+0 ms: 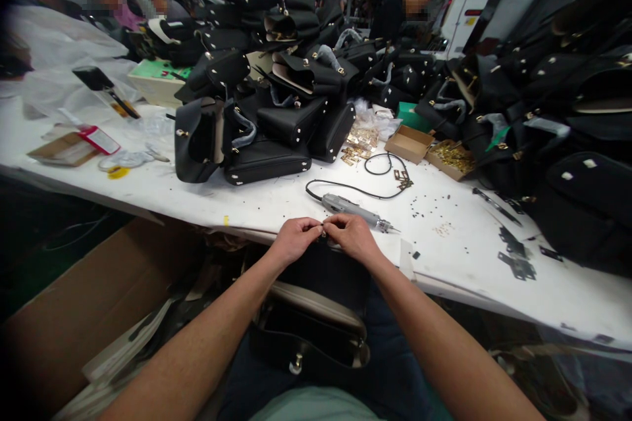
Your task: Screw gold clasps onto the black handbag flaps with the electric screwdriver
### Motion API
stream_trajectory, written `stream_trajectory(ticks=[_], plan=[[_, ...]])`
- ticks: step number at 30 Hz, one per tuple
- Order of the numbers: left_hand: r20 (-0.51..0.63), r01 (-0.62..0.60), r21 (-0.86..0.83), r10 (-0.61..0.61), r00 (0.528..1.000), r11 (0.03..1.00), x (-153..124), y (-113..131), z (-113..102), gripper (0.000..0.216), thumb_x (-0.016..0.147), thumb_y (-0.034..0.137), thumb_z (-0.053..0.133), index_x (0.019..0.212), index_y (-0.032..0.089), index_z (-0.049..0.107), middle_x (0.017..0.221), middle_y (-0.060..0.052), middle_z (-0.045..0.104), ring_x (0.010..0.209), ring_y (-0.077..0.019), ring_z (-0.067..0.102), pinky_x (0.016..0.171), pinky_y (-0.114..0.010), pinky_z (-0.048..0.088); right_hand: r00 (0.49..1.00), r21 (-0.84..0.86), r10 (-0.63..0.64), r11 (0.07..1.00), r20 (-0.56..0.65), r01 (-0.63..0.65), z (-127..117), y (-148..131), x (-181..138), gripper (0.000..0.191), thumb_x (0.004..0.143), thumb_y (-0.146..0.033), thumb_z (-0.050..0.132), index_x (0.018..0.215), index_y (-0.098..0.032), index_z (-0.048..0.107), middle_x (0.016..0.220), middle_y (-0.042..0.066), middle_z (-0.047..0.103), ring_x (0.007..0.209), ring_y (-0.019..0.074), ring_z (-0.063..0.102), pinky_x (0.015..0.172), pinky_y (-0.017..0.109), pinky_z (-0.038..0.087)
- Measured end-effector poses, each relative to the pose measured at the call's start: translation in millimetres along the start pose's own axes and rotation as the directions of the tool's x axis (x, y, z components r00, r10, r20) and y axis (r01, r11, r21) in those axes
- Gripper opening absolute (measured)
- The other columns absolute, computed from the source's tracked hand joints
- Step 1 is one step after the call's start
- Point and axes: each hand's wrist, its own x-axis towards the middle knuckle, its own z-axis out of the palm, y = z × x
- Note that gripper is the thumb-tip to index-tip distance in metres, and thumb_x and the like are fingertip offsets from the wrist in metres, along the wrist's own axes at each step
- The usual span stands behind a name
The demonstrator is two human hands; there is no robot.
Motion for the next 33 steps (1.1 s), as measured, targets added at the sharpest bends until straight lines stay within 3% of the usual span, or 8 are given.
stream_trajectory(ticks=[4, 8, 12, 17, 22, 33], plan=[[-0.008, 0.004, 0.004, -0.004, 1.000, 1.000, 1, -1, 0, 0.023, 0.082, 0.038, 0.061, 0.080, 0.022, 0.078, 0.071, 0.000, 0.072, 0.066, -0.0165, 0.062, 0.060, -0.025, 0.045, 0.999, 0.037, 0.006, 0.999, 0.037, -0.007, -5, 6, -1, 0.032, 0.073, -0.018, 0.059, 0.098, -0.020, 0.078, 0.077, 0.002, 0.074, 0.069, 0.0172, 0.067, 0.066, 0.027, 0.055], [-0.005, 0.007, 0.008, -0.007, 1.000, 1.000, 1, 0, 0, 0.023, 0.082, 0.038, 0.060, 0.079, 0.022, 0.077, 0.068, 0.000, 0.071, 0.064, -0.0163, 0.061, 0.060, -0.025, 0.044, 0.999, 0.018, 0.031, 0.999, 0.010, -0.031, -7, 6, -4, 0.029, 0.077, -0.026, 0.064, 0.102, -0.019, 0.077, 0.072, 0.002, 0.073, 0.065, 0.0174, 0.065, 0.063, 0.029, 0.053], [0.004, 0.005, 0.019, -0.005, 1.000, 1.000, 1, 2, -3, 0.022, 0.082, 0.038, 0.061, 0.079, 0.022, 0.077, 0.069, 0.001, 0.070, 0.065, -0.0162, 0.060, 0.061, -0.026, 0.045, 0.998, 0.058, 0.009, 0.998, 0.068, -0.013, -5, 4, -3, 0.029, 0.081, -0.036, 0.066, 0.101, -0.018, 0.075, 0.071, 0.002, 0.070, 0.063, 0.0165, 0.063, 0.061, 0.029, 0.050], [0.010, 0.012, 0.045, -0.013, 1.000, 0.999, 0, 5, -4, 0.022, 0.083, 0.039, 0.060, 0.081, 0.022, 0.075, 0.069, 0.001, 0.068, 0.065, -0.0158, 0.058, 0.060, -0.025, 0.042, 0.993, 0.101, 0.027, 0.994, 0.112, -0.038, -2, 2, -7, 0.036, 0.076, -0.028, 0.067, 0.110, -0.017, 0.069, 0.072, 0.000, 0.067, 0.058, 0.0134, 0.057, 0.055, 0.026, 0.044], [0.030, 0.021, 0.077, -0.024, 0.999, 0.997, -1, 6, -4, 0.021, 0.084, 0.037, 0.058, 0.082, 0.022, 0.072, 0.071, 0.001, 0.066, 0.066, -0.0157, 0.055, 0.059, -0.025, 0.039, 0.995, 0.005, 0.043, 0.999, 0.093, -0.043, -1, -6, -12, 0.038, 0.073, -0.022, 0.063, 0.110, -0.016, 0.069, 0.067, -0.002, 0.064, 0.052, 0.0109, 0.047, 0.049, 0.024, 0.033], [0.151, 0.014, 0.053, -0.022, 0.988, 0.998, 3, 2, -9, 0.019, 0.083, 0.035, 0.058, 0.086, 0.019, 0.069, 0.074, 0.001, 0.065, 0.067, -0.0142, 0.055, 0.059, -0.023, 0.039, 0.999, -0.021, 0.024, 1.000, 0.048, -0.023, 6, 1, -10, 0.035, 0.070, -0.020, 0.061, 0.105, -0.018, 0.068, 0.067, -0.002, 0.063, 0.052, 0.0106, 0.047, 0.049, 0.024, 0.033]])
